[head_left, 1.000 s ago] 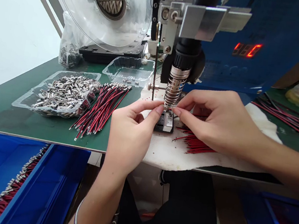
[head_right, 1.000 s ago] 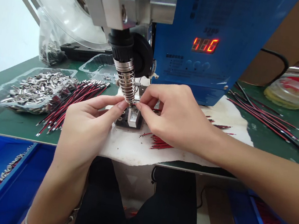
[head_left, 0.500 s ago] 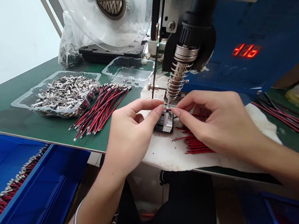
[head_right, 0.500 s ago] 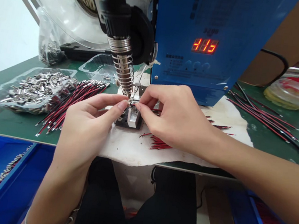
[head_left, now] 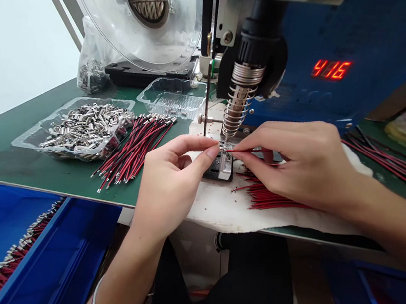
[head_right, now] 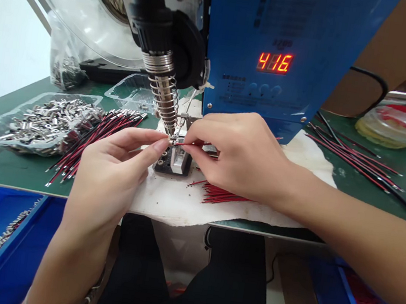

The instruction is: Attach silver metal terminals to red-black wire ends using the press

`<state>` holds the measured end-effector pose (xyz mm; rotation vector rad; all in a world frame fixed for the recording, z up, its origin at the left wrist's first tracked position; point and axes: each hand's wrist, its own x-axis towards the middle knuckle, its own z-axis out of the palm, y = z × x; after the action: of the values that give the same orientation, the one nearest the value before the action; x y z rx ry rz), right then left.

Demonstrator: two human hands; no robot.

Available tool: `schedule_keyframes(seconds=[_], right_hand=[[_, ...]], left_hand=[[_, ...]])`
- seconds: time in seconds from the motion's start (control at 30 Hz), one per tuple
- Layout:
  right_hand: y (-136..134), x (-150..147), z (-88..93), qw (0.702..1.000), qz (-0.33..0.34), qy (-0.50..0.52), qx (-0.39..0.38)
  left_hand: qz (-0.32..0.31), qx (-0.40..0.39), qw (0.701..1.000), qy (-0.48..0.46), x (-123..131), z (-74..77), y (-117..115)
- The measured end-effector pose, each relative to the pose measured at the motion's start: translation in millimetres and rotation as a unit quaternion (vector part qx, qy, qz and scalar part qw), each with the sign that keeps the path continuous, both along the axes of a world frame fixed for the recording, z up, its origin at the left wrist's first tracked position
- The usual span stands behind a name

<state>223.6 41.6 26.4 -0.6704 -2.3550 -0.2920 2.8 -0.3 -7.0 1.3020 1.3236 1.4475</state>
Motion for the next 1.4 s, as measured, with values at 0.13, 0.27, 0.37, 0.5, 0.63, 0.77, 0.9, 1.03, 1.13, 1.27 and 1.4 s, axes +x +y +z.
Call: schedule_keyframes(seconds=[0.13, 0.27, 0.37, 0.5, 0.63, 0.77, 0.9, 1.03, 1.13, 1.27, 1.4], right_hand=[[-0.2, -0.5, 1.4, 1.000, -0.008, -0.007, -0.013], [1.1, -0.4, 4.6, 0.996, -0.024, -0.020, -0.083], [1.7, 0.1, 6.5, 0.990, -0.027, -0.013, -0.134], [2.5, 0.8, 7.1, 0.985, -0.008, 0.002, -0.171], [4.6, 0.9, 7.1, 0.987, 0.023, 0.003, -0.160], [7.4, 1.7, 7.3, 0.985, 0.048, -0.009, -0.163], [9.7, 3.2, 6.9, 0.984, 0.051, -0.018, -0.169], [10.2, 4.2, 6.4, 0.985, 0.051, -0.020, -0.164], [9.4, 4.4, 7.0, 0.986, 0.047, -0.019, -0.161], [8.6, 4.0, 8.4, 0.984, 0.040, -0.023, -0.172], [7.9, 3.7, 9.4, 0.983, 0.030, -0.021, -0.178]], left_hand=[[-0.006, 0.006, 1.000, 0.005, -1.1, -0.8, -1.2], [0.001, 0.017, 1.000, 0.008, -2.0, -1.3, -2.5], [0.010, 0.015, 1.000, 0.012, -1.4, -0.7, -2.6], [0.009, 0.013, 1.000, 0.014, -1.0, -0.9, -2.2], [0.003, 0.016, 1.000, 0.024, -1.9, -2.1, -2.2], [0.008, 0.018, 0.999, 0.033, -1.9, -2.3, -2.6], [0.008, 0.021, 0.999, 0.031, -1.6, -2.4, -2.4], [-0.002, 0.022, 0.999, 0.038, -1.6, -2.1, -1.8], [-0.002, 0.023, 0.999, 0.043, -1.1, -1.2, -1.8], [0.007, 0.025, 0.999, 0.045, -0.9, -1.7, -1.9], [0.005, 0.029, 0.998, 0.047, -1.3, -2.6, -1.8]])
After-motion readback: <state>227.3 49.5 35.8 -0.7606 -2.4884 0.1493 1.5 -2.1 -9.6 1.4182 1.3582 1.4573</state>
